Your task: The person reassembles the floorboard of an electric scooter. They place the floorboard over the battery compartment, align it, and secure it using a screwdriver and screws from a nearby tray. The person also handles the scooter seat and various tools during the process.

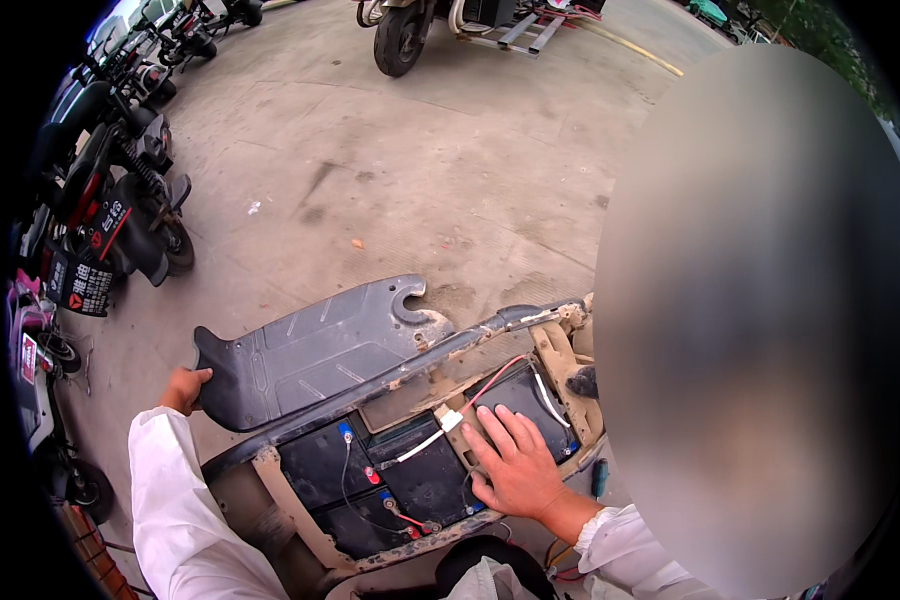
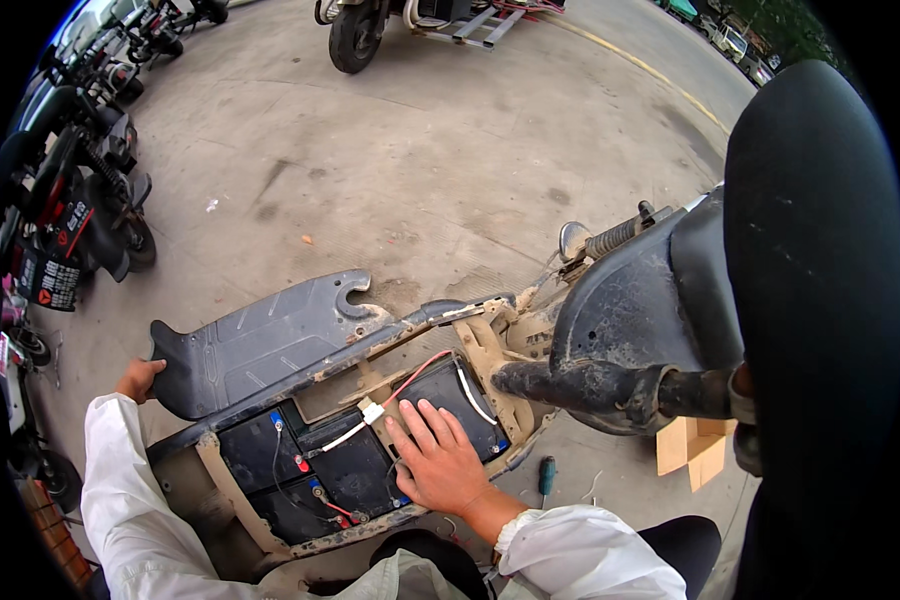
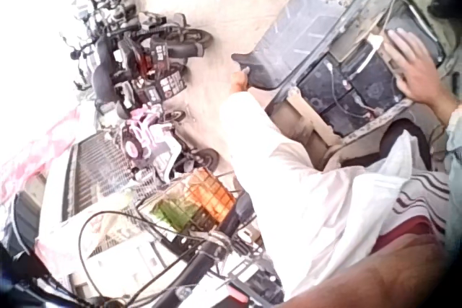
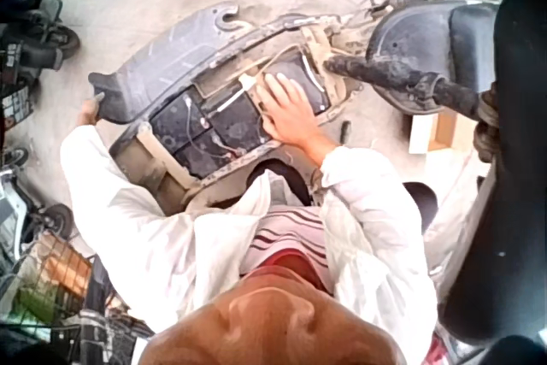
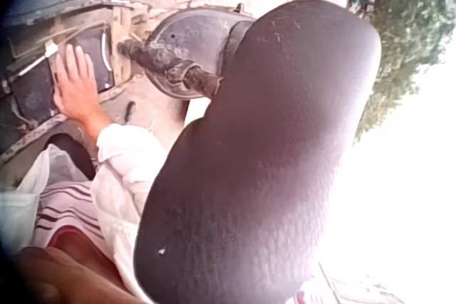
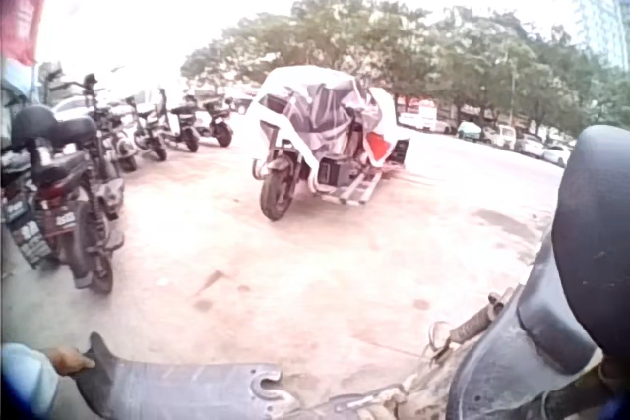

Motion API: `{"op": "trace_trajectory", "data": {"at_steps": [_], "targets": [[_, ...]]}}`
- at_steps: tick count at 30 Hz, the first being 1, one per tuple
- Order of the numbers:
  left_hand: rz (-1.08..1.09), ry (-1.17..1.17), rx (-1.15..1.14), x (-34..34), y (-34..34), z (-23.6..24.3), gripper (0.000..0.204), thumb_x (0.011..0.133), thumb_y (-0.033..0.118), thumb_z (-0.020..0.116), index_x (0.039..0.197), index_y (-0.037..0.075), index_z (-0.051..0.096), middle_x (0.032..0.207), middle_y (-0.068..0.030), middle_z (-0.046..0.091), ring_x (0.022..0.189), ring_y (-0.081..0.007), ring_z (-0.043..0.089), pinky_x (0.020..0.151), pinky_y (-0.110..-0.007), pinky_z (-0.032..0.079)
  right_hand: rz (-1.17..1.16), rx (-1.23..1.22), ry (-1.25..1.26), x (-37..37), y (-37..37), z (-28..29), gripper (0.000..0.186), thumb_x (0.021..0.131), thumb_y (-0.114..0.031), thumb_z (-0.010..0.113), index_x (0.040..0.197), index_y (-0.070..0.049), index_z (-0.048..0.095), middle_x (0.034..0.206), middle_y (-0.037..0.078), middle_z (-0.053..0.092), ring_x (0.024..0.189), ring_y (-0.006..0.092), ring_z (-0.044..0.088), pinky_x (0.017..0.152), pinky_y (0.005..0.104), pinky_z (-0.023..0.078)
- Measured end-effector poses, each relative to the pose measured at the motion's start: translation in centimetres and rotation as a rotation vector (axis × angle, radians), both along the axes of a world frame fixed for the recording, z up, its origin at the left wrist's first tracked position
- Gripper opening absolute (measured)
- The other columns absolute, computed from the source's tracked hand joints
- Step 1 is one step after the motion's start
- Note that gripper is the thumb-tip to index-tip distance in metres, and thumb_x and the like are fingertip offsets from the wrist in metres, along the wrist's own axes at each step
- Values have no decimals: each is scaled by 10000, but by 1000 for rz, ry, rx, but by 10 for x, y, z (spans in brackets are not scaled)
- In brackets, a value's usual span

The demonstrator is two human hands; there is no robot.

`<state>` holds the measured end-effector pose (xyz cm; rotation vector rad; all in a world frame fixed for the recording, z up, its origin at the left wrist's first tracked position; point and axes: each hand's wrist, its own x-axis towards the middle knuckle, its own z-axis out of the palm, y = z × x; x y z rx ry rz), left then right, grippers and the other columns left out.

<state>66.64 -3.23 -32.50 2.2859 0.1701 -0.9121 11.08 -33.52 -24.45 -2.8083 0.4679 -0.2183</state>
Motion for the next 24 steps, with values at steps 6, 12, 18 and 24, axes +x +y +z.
{"op": "trace_trajectory", "data": {"at_steps": [6, 12, 18, 24], "targets": [[-23, -263, -74, 8, -44, 91, 298, 953, 241, 690, 995, -48, 632, 788, -147, 693, 523, -262, 640, 393, -400, 436, 15, 23, -91, 6, 5, -3, 686, 848, -318, 667, 1470, -84, 498, 1554, 187, 399, 1431, 382, 361, 1178, 510, 299], [-48, -464, -68, -23, -107, 189, 354, 945, 259, 722, 930, -92, 679, 827, -155, 693, 656, -284, 658, 529, -479, 494, 41, -14, -106, 7, 1, 11, 695, 850, -327, 680, 1462, -57, 489, 1536, 211, 400, 1423, 403, 359, 1183, 535, 281], [58, -665, -115, -95, -102, 318, 347, 959, 289, 712, 945, -56, 675, 806, -109, 689, 644, -264, 679, 567, -439, 538, 50, 2, -140, 0, 3, -2, 696, 837, -289, 666, 1456, -30, 478, 1525, 240, 397, 1418, 430, 356, 1182, 549, 275], [200, -761, -253, -200, -80, 426, 324, 984, 309, 668, 975, -14, 670, 821, -107, 723, 600, -241, 700, 565, -398, 565, 67, 104, -302, -9, -7, -17, 664, 833, -241, 691, 1414, 13, 492, 1481, 245, 451, 1409, 432, 382, 1193, 533, 275]]}}
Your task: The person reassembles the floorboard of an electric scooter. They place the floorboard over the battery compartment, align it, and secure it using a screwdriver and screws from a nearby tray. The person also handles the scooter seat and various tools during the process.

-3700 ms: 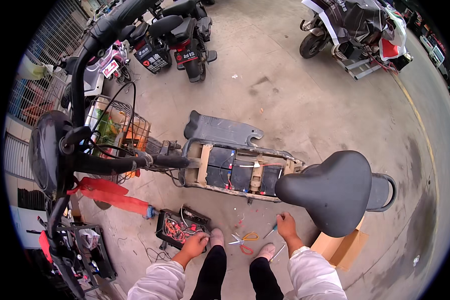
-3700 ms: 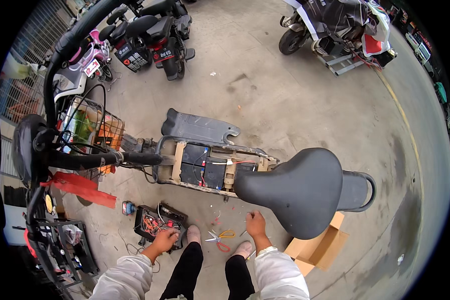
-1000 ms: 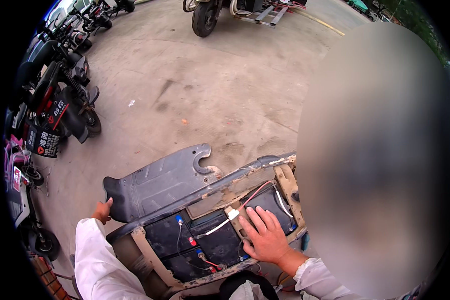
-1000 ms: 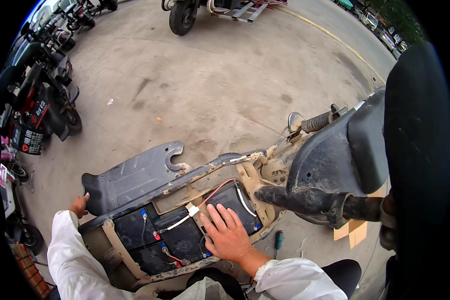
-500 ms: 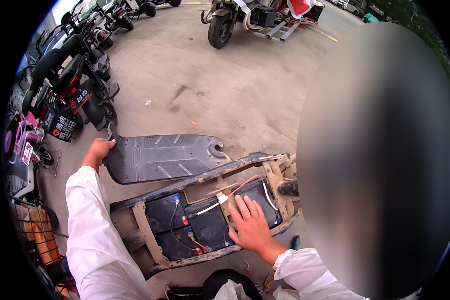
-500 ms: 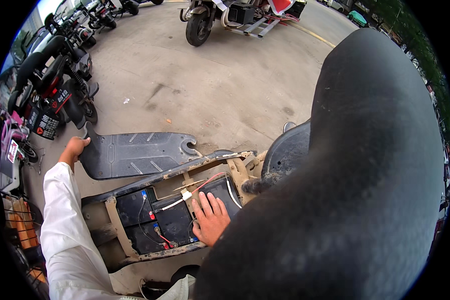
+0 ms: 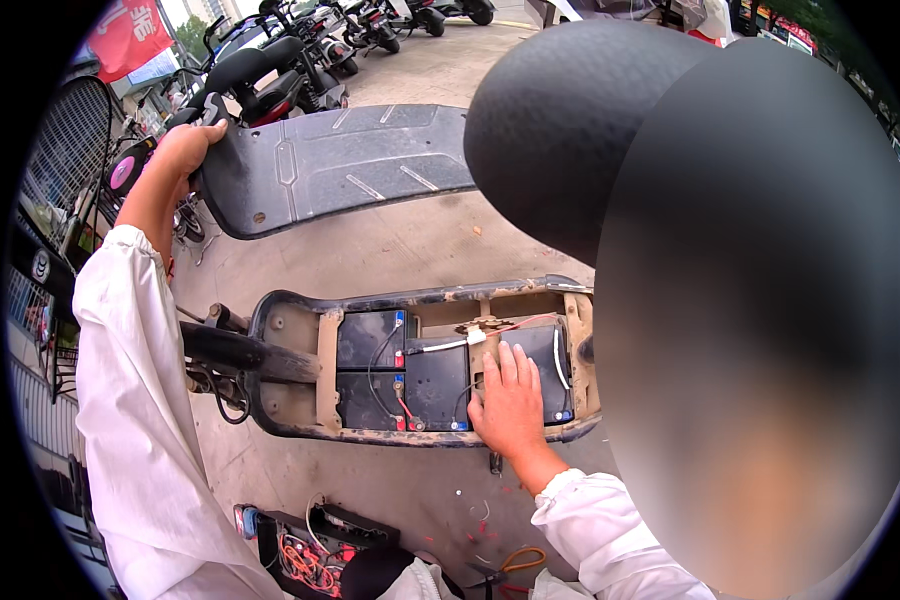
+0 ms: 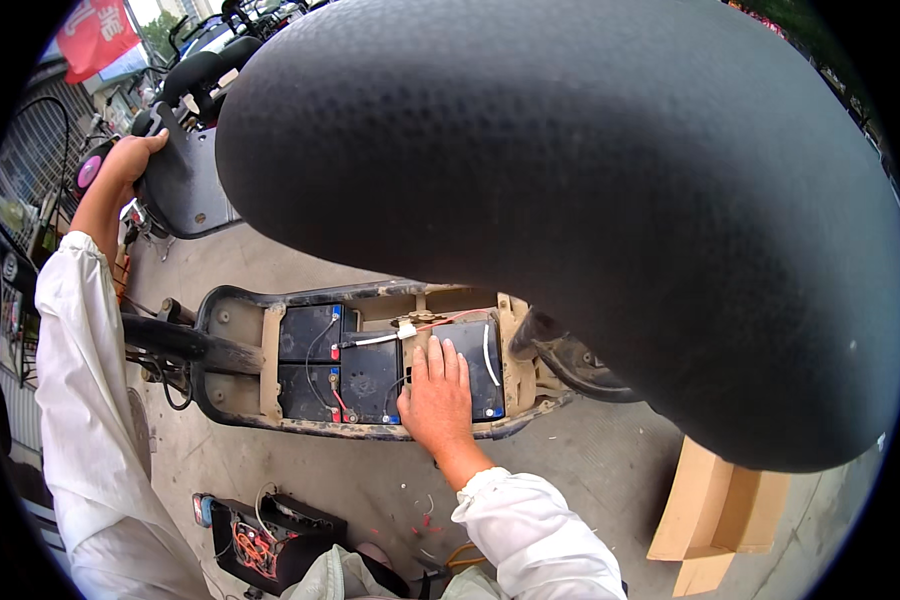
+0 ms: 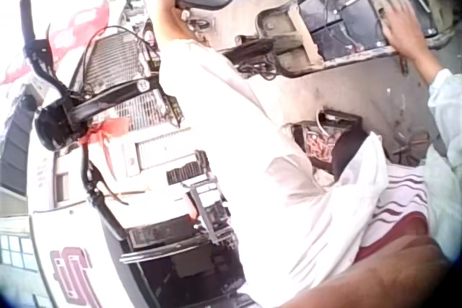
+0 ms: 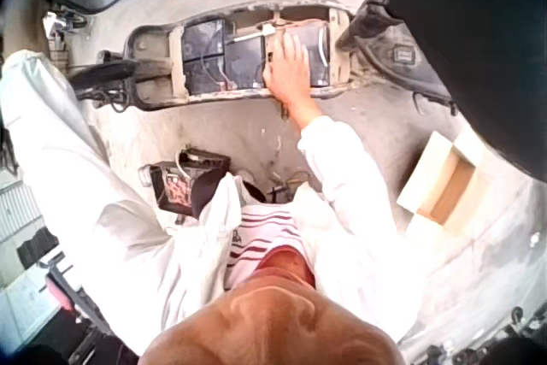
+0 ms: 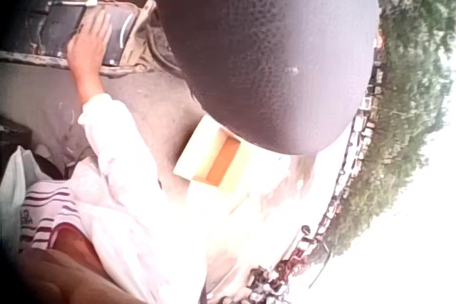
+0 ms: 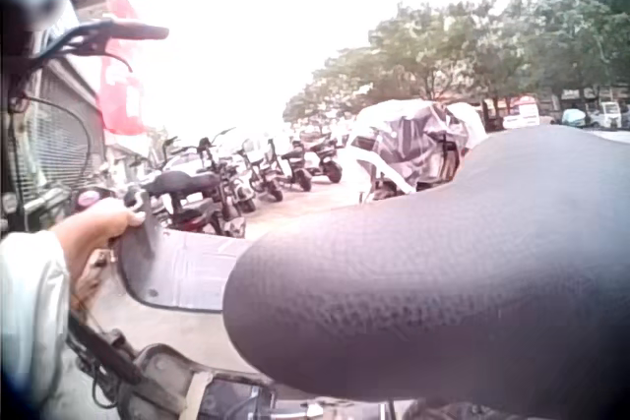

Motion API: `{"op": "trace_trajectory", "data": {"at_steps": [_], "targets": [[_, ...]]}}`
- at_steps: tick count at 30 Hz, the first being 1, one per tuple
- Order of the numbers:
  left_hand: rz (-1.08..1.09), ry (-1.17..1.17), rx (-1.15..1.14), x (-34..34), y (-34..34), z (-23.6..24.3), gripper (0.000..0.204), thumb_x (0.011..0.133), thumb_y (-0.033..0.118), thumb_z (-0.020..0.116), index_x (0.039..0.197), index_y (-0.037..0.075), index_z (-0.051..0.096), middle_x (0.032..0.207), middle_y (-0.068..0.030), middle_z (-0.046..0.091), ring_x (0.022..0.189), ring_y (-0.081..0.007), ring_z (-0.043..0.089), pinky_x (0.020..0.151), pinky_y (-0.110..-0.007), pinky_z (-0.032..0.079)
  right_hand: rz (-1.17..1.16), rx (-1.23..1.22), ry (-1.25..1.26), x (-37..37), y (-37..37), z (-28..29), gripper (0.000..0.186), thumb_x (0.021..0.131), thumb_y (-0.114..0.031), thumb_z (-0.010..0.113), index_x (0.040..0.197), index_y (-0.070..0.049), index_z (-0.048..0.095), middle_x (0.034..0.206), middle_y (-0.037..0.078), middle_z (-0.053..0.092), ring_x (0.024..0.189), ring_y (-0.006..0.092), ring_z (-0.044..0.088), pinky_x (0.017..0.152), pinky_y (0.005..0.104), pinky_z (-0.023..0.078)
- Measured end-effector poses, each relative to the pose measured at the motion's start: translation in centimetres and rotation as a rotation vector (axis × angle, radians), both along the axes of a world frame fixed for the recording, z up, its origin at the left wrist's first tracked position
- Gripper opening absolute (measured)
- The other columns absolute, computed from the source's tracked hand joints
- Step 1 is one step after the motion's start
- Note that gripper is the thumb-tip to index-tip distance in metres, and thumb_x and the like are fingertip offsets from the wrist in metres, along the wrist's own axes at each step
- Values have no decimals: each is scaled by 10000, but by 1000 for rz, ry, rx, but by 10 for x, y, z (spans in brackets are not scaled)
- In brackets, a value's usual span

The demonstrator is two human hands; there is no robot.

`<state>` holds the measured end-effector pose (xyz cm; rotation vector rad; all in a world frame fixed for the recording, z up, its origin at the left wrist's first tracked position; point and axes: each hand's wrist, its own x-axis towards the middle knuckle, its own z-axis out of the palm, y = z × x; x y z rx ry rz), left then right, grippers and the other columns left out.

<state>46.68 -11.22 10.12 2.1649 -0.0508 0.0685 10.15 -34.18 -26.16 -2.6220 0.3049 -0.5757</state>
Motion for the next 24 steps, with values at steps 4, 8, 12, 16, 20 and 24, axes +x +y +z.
{"op": "trace_trajectory", "data": {"at_steps": [4, 8, 12, 16, 20, 24], "targets": [[67, 15, 67, -99, 14, 62, 341, 995, 306, 639, 1055, -26, 687, 912, -140, 758, 701, -263, 747, 653, -396, 601, -32, 302, -269, -11, 1, 0, 574, 846, -185, 710, 1354, 9, 525, 1373, 248, 515, 1335, 428, 442, 1142, 511, 335], [-25, -27, 181, -180, 23, 92, 361, 988, 304, 646, 1031, -48, 718, 958, -154, 757, 790, -239, 745, 758, -366, 590, 70, 1363, -404, 2, -5, 11, 619, 953, -307, 686, 1422, 35, 470, 1361, 212, 527, 1238, 312, 552, 1041, 417, 447], [23, -39, 306, -260, 37, 114, 386, 989, 322, 644, 1034, -55, 709, 926, -132, 753, 748, -204, 732, 705, -307, 578, 227, 1962, -286, -6, -8, 44, 775, 965, -557, 636, 1479, -24, 407, 1472, 174, 456, 1288, 319, 501, 1054, 435, 419], [89, -81, 323, -319, 44, 108, 331, 980, 290, 655, 1036, -36, 685, 906, -108, 741, 764, -183, 727, 710, -301, 577, 257, 2439, -328, -6, -22, 43, 673, 945, -519, 682, 1415, -82, 477, 1429, 133, 518, 1298, 283, 522, 1084, 458, 438], [77, -33, 248, -364, 57, 107, 318, 988, 289, 644, 1060, -19, 682, 930, -84, 741, 774, -156, 721, 720, -284, 573, 291, 2577, -385, -14, -24, 45, 425, 983, -321, 675, 1326, -102, 554, 1304, 67, 638, 1180, 236, 624, 993, 435, 530], [78, -43, 197, -383, 86, 104, 301, 1002, 262, 631, 1099, -21, 668, 949, -73, 741, 782, -152, 719, 744, -280, 571, 420, 2585, -266, -41, -24, 49, 358, 969, -243, 698, 1282, -119, 575, 1259, 49, 659, 1145, 220, 646, 957, 423, 554]]}}
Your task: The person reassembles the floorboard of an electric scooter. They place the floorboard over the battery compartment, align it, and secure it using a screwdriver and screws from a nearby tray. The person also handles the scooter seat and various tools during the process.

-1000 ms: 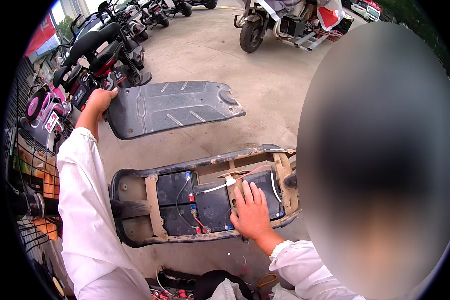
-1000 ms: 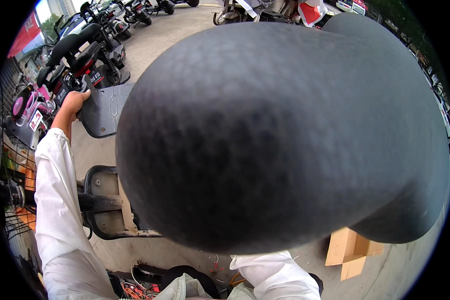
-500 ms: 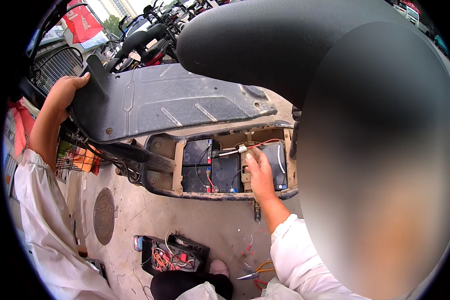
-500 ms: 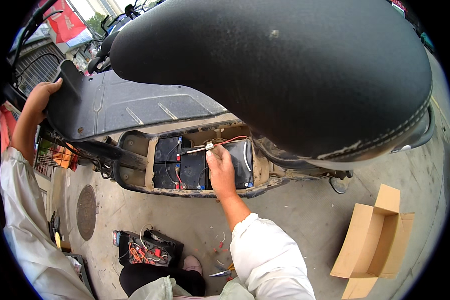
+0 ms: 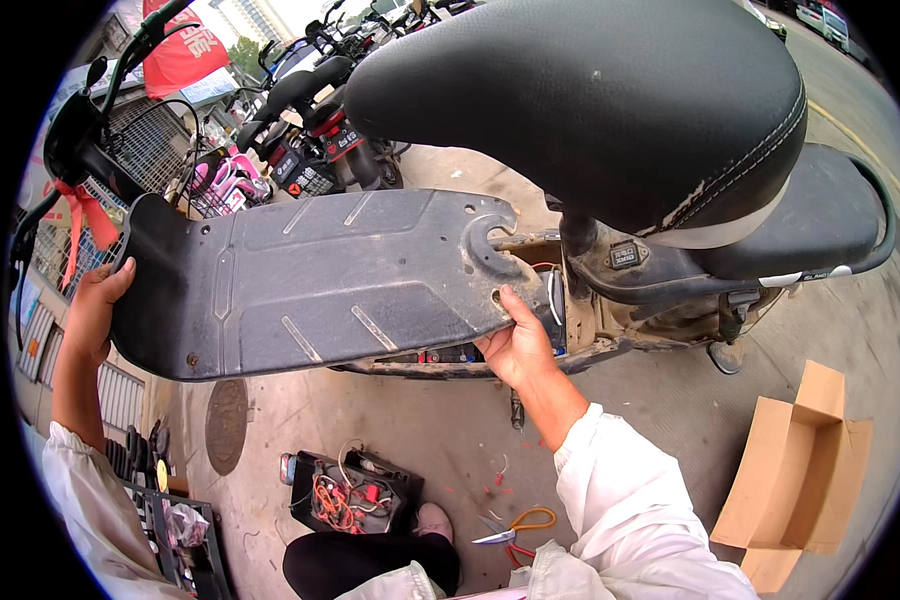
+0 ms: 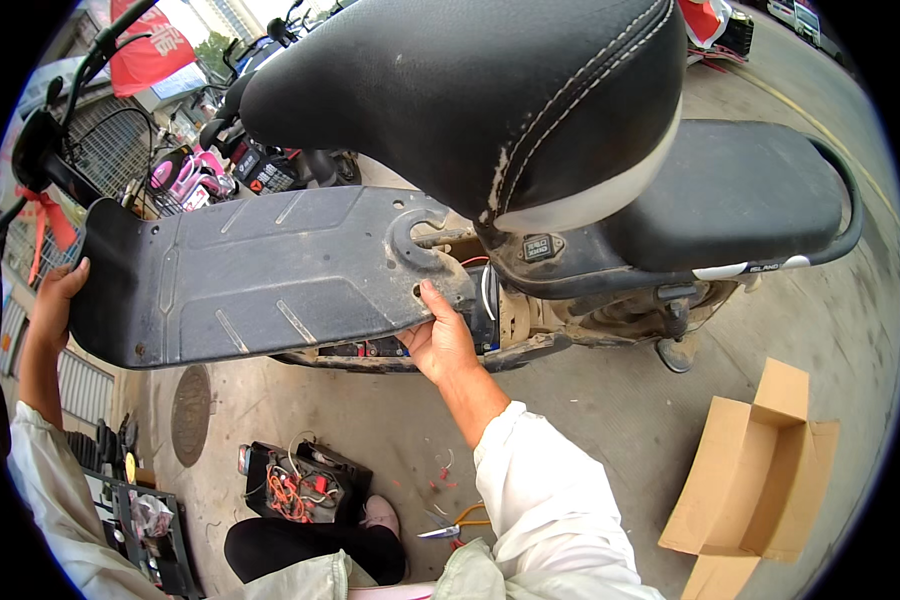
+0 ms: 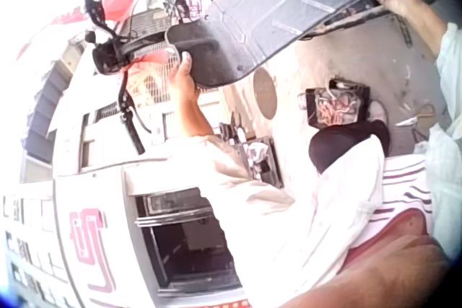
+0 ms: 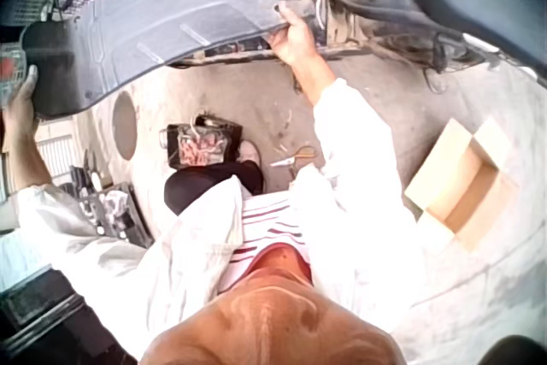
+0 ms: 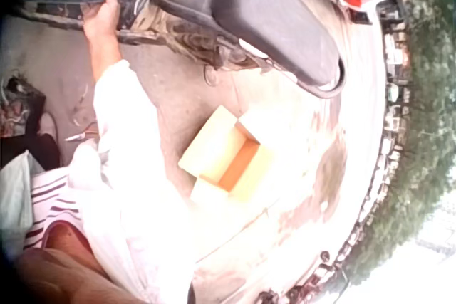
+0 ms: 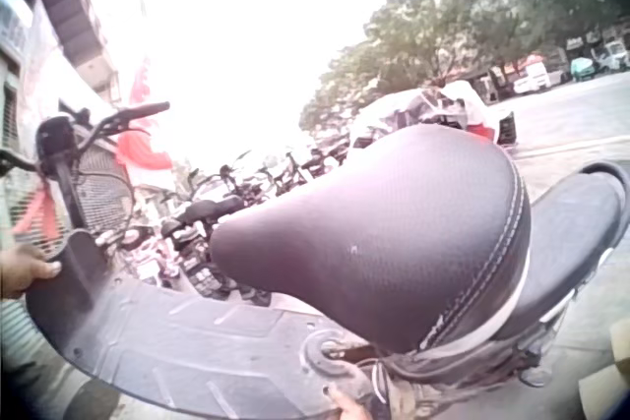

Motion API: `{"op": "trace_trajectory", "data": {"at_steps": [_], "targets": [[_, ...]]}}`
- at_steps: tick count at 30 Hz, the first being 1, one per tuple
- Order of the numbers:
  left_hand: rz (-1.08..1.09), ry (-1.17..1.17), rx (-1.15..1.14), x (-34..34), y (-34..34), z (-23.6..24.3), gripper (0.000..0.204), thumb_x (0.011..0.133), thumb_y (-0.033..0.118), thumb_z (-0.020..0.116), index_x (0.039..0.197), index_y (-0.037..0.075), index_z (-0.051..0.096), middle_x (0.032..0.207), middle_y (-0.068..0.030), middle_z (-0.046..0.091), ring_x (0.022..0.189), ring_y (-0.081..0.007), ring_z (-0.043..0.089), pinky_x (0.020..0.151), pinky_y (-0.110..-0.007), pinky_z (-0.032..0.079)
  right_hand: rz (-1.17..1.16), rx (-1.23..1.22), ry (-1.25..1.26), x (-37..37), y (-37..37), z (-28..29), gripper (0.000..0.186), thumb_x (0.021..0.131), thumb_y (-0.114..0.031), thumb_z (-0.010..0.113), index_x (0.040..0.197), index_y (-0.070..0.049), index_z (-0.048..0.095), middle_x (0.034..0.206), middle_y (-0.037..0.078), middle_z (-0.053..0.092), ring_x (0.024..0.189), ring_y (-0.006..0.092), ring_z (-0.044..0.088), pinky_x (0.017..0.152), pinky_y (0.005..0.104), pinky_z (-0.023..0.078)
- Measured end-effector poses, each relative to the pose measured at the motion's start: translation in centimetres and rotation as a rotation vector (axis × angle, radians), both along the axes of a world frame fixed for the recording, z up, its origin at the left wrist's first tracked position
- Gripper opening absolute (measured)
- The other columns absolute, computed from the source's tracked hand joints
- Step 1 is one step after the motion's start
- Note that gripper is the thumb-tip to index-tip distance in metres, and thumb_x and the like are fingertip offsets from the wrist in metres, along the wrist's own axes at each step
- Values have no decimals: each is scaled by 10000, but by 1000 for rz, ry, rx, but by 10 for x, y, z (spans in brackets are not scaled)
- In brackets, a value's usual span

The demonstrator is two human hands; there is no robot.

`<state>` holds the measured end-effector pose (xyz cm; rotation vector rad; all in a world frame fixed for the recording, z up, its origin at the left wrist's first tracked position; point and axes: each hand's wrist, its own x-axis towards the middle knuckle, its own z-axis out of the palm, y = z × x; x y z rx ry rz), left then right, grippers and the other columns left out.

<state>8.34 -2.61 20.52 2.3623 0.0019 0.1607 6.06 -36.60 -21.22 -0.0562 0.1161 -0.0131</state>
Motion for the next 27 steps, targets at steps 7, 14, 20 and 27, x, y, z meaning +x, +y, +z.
{"op": "trace_trajectory", "data": {"at_steps": [7, 14, 20, 27], "targets": [[-131, 32, -118, 27, 19, -37, 331, 1016, 255, 621, 1159, -42, 647, 1014, -98, 743, 815, -155, 727, 764, -270, 579, 48, -161, 19, -43, -20, -4, 213, 953, -304, 716, 1141, -224, 653, 1048, -60, 737, 908, 125, 702, 681, 322, 541], [-219, 54, -165, 62, 6, -97, 338, 1021, 265, 618, 1161, -39, 662, 1034, -80, 734, 856, -137, 707, 787, -273, 559, -40, -187, 97, -58, -46, -11, 189, 972, -270, 693, 1127, -170, 652, 1005, -29, 745, 836, 120, 706, 593, 295, 559], [-183, 79, -138, 88, -3, -129, 363, 1018, 270, 621, 1178, -55, 651, 981, -85, 733, 779, -157, 707, 736, -296, 568, -91, -238, 161, -58, -55, -23, 117, 957, -257, 715, 1041, -187, 674, 959, -38, 743, 809, 125, 704, 590, 304, 555], [-54, 155, -8, 128, 28, -177, 515, 987, 299, 683, 1274, -120, 596, 1154, -176, 708, 978, -227, 699, 836, -352, 554, -102, -324, 241, -63, -57, -41, 79, 966, -259, 691, 1019, -201, 700, 936, -38, 765, 761, 115, 720, 573, 287, 543]]}}
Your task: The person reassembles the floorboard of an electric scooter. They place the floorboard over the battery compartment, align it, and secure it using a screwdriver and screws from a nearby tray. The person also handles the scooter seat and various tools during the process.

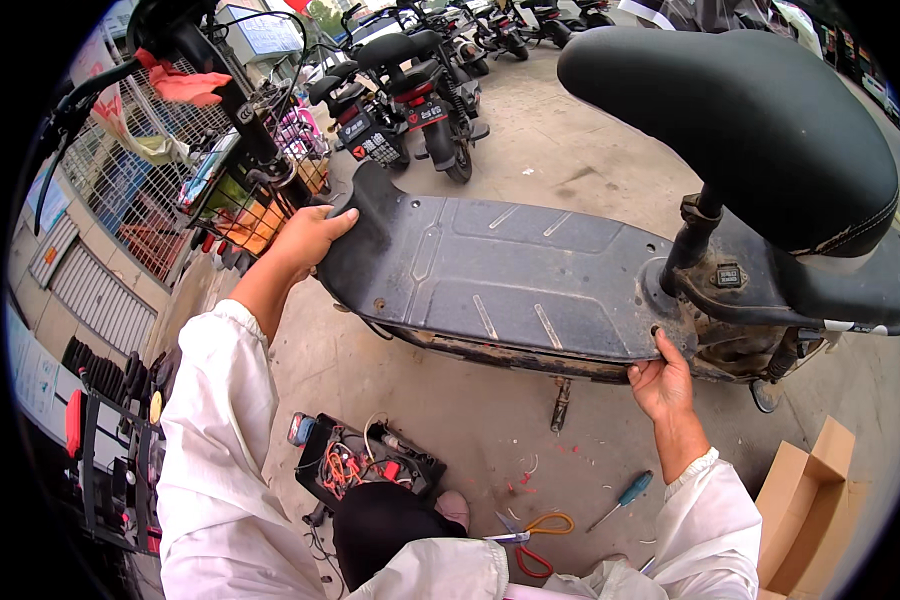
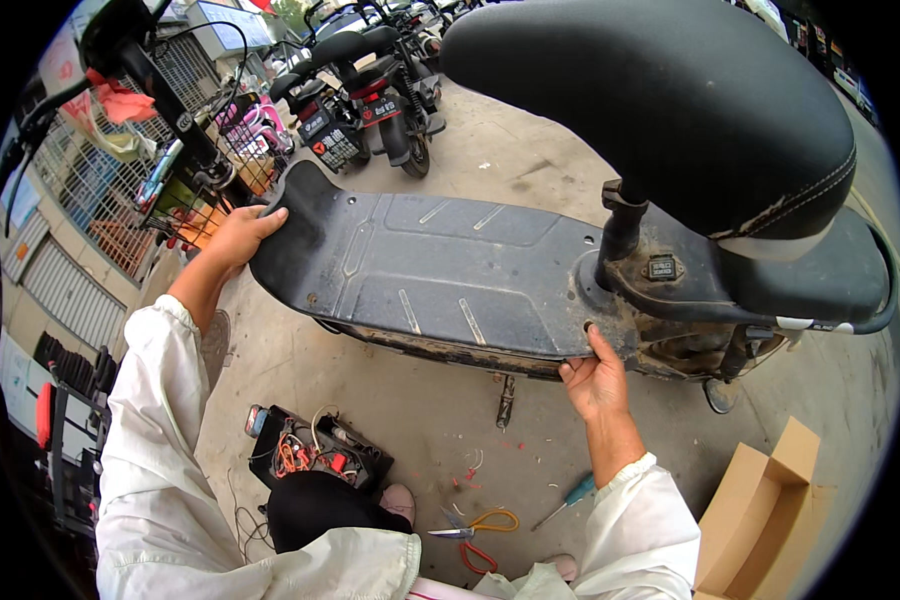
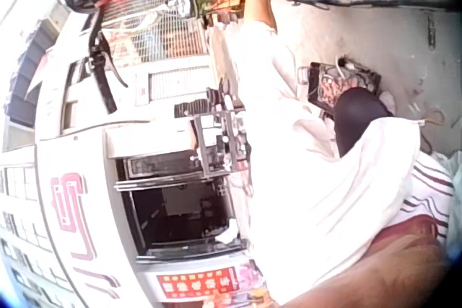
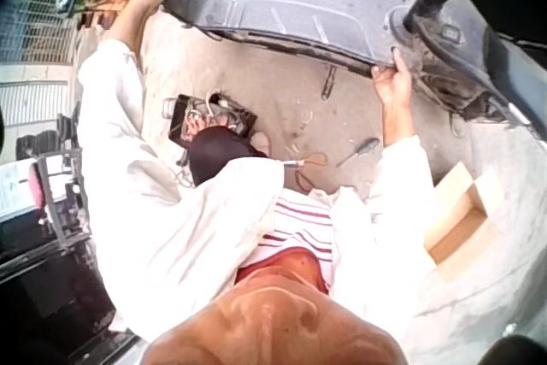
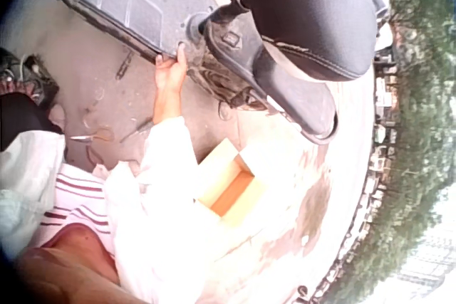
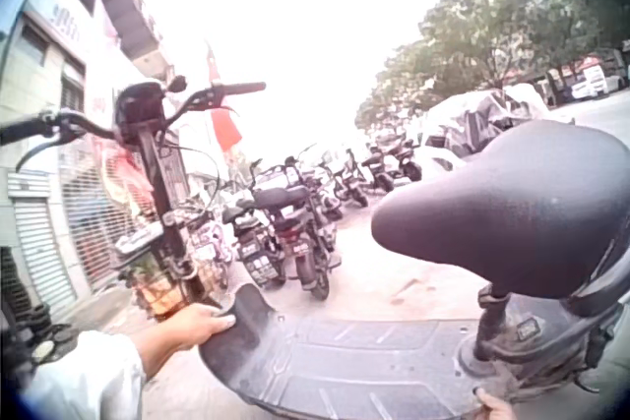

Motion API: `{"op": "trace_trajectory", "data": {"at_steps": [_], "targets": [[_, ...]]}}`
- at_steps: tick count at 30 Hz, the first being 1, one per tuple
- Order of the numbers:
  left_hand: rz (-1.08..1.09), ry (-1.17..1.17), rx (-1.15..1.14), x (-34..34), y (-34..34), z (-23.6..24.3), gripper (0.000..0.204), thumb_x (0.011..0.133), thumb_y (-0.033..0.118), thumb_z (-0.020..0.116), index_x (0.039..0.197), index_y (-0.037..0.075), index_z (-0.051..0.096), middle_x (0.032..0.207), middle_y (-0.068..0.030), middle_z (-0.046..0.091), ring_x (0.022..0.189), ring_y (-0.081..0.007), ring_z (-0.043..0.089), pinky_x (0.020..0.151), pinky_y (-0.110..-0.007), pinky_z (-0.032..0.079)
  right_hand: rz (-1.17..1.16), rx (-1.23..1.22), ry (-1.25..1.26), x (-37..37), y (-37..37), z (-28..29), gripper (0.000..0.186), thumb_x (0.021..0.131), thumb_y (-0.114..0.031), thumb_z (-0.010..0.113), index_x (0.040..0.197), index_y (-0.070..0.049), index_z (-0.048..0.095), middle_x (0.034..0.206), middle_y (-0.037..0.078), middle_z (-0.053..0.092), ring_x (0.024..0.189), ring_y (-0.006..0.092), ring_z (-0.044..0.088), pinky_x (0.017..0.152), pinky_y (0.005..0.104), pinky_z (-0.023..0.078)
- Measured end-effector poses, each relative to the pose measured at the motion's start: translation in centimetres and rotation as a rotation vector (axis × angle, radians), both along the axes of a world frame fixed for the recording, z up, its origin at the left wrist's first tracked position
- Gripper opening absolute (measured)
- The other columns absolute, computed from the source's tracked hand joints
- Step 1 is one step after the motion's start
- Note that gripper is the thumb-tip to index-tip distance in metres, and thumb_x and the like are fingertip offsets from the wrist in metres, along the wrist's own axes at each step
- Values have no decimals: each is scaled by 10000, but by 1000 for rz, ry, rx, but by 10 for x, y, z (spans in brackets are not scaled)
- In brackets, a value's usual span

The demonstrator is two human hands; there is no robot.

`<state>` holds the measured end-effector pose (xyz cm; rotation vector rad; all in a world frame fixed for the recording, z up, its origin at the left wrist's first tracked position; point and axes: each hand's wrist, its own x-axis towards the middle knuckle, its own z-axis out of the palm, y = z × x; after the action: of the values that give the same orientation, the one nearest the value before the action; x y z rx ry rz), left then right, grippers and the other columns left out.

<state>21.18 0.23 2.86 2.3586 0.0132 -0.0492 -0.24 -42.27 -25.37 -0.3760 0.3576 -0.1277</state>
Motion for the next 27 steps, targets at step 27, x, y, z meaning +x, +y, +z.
{"op": "trace_trajectory", "data": {"at_steps": [27], "targets": [[4, -209, 438, 13, -21, -161, 419, 920, 223, 694, 1220, -33, 553, 1059, -267, 696, 1025, -449, 665, 891, -490, 526, -138, -472, 134, -1, -21, 7, 209, 984, -195, 662, 1175, -121, 621, 998, -3, 713, 760, 116, 667, 485, 264, 444]]}}
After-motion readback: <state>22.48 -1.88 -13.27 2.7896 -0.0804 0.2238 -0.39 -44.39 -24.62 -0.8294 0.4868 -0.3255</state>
